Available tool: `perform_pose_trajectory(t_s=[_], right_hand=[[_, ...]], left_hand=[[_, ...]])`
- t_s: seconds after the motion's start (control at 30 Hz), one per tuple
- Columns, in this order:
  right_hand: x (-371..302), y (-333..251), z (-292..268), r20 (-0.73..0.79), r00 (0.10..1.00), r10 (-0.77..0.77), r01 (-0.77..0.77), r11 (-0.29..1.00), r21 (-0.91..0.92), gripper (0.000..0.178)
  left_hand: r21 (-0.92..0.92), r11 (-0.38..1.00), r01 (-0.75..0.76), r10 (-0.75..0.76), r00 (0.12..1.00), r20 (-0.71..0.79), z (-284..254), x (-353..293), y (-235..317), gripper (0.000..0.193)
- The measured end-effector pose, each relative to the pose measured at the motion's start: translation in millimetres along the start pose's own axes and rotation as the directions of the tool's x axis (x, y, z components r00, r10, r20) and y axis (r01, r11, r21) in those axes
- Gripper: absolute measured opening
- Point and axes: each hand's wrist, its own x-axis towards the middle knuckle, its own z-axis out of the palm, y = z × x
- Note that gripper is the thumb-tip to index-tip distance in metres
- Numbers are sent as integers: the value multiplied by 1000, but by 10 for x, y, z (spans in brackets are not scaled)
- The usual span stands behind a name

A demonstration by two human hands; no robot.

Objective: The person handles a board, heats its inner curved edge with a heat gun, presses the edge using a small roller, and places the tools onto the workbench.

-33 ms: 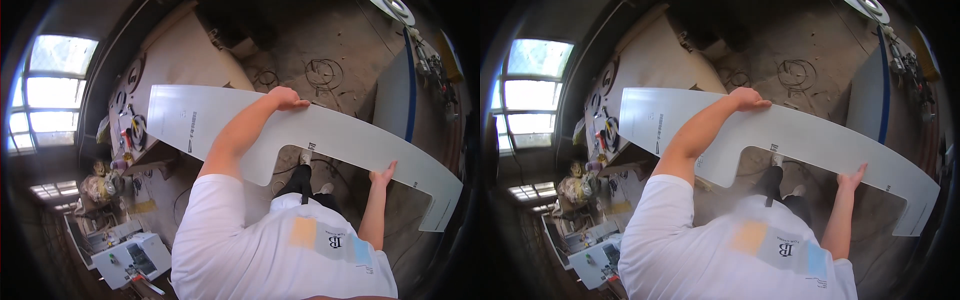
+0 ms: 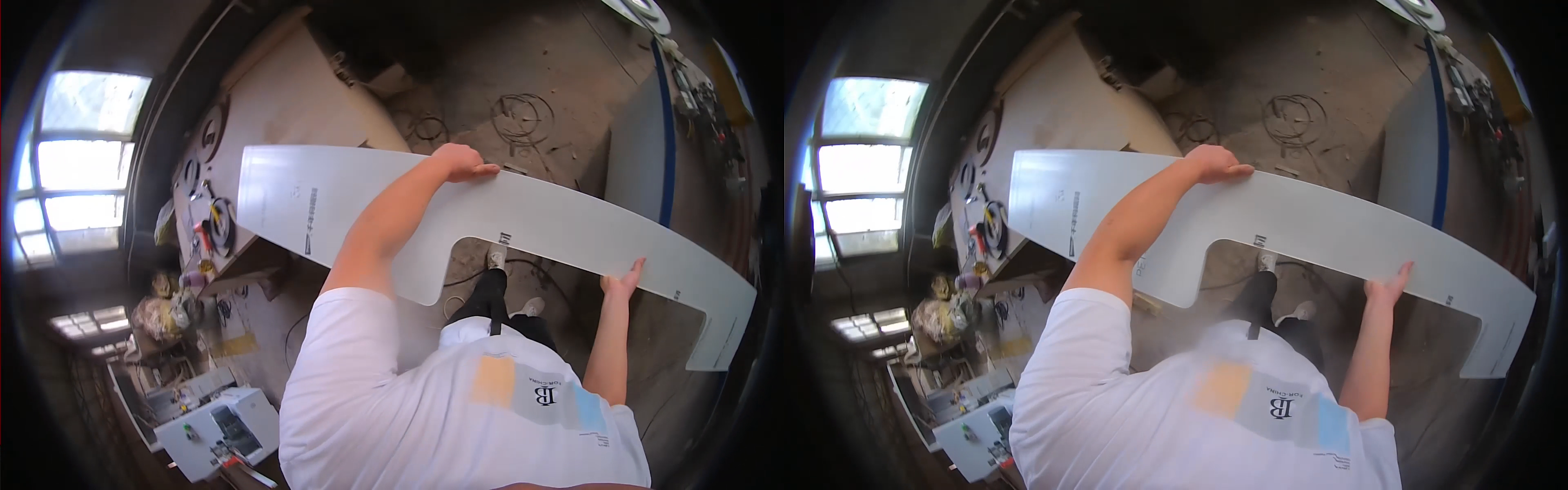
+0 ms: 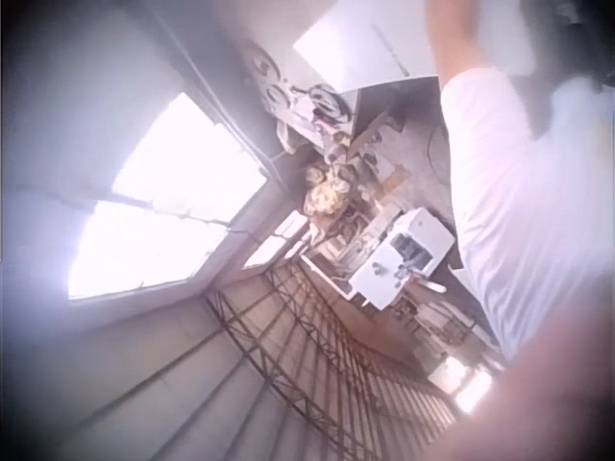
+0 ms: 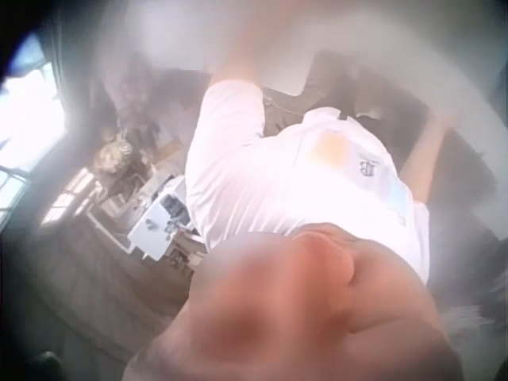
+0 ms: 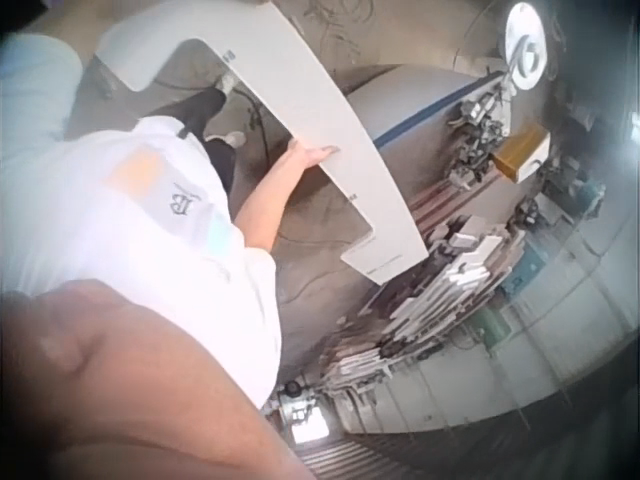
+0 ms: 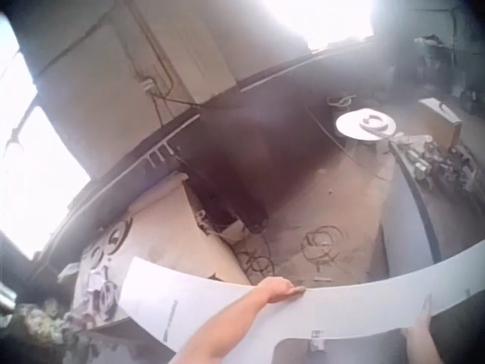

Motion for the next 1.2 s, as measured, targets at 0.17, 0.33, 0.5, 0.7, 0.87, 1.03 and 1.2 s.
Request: perform_pose_trajectory(t_s=[0.17,0.33,0.5,0.7,0.87,1.03,1.2], right_hand=[[657,292,36,-18,1000,-2,3,998,55,66],[997,297,111,-89,996,10,5,985,171,63],[1197,368,123,-84,995,-53,69,976,208,63],[1154,383,64,-94,994,-55,66,991,120,64],[953,183,-160,-154,988,-16,-37,942,-335,65],[995,48,-554,-67,992,107,-126,839,-530,66],[889,-3,-745,65,975,210,-132,797,-589,80]], left_hand=[[-18,1000,-8,10,993,120,122,789,-424,70],[-85,993,-81,85,996,41,184,1061,-403,69],[-114,987,-113,116,993,13,293,1244,-469,74],[-80,996,-38,36,999,-21,411,1234,-436,72],[-9,992,129,-128,969,-210,451,1048,-199,53],[-43,970,-237,105,576,-811,779,590,436,34],[-540,797,-271,-120,804,-582,1486,-537,1569,19]])
